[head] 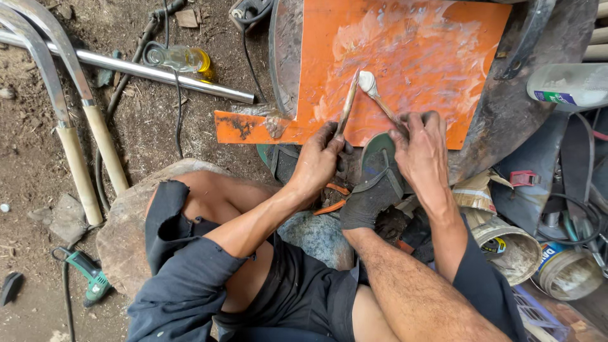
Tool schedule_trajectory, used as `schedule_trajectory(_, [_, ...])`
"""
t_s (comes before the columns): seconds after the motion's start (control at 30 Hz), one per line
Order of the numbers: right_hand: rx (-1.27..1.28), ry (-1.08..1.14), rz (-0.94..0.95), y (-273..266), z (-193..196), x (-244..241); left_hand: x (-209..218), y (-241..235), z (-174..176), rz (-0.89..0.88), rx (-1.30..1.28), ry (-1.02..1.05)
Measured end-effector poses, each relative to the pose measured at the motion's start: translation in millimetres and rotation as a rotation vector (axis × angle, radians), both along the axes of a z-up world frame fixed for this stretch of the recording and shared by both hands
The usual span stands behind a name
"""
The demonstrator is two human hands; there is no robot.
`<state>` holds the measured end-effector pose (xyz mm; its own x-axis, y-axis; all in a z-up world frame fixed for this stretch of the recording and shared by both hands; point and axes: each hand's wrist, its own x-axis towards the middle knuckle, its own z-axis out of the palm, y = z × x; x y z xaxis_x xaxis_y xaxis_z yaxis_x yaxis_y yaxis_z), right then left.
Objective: The person scoops white paste from a can onto an orange board, then adds red paste from another can. Using two wooden sticks, they mix the pastes together on the board until a uniform pink color is achieved.
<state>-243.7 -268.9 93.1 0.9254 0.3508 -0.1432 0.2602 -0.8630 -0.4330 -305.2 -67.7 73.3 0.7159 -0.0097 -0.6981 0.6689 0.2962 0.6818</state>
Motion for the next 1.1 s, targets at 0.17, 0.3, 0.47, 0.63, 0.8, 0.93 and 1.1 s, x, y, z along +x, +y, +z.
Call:
schedule_trajectory(0.17, [0.046, 0.233, -0.086, -17, -20, 11, 2, -5, 9, -0.038, 0.086, -0.109])
schedule_trajectory(0.3, [0.026, 0.235, -0.084, -35, -24, 9, 6, -5, 11, -0.116, 0.135, -0.019])
schedule_trajectory(0.47, [-0.072, 0.214, -0.042, -61, -29, -9, 6, -9, 3, 0.016, -0.098, 0.021])
schedule_trajectory(0.63, [-0.083, 0.342, -0.062, -71, -13, -22, 7, -11, 2, 0.188, -0.314, 0.085])
schedule_trajectory(0.8, [-0.135, 0.633, -0.223, -64, 36, -15, 6, -9, 5, 0.182, -0.322, 0.116])
schedule_trajectory(0.93, [0.381, 0.96, -0.355, -41, 43, -8, 3, -14, 8, 0.022, 0.024, 0.029])
schedule_trajectory(1.1, [0.709, 1.04, -0.603, -31, 18, -9, -13, -18, 18, -0.111, 0.413, -0.21])
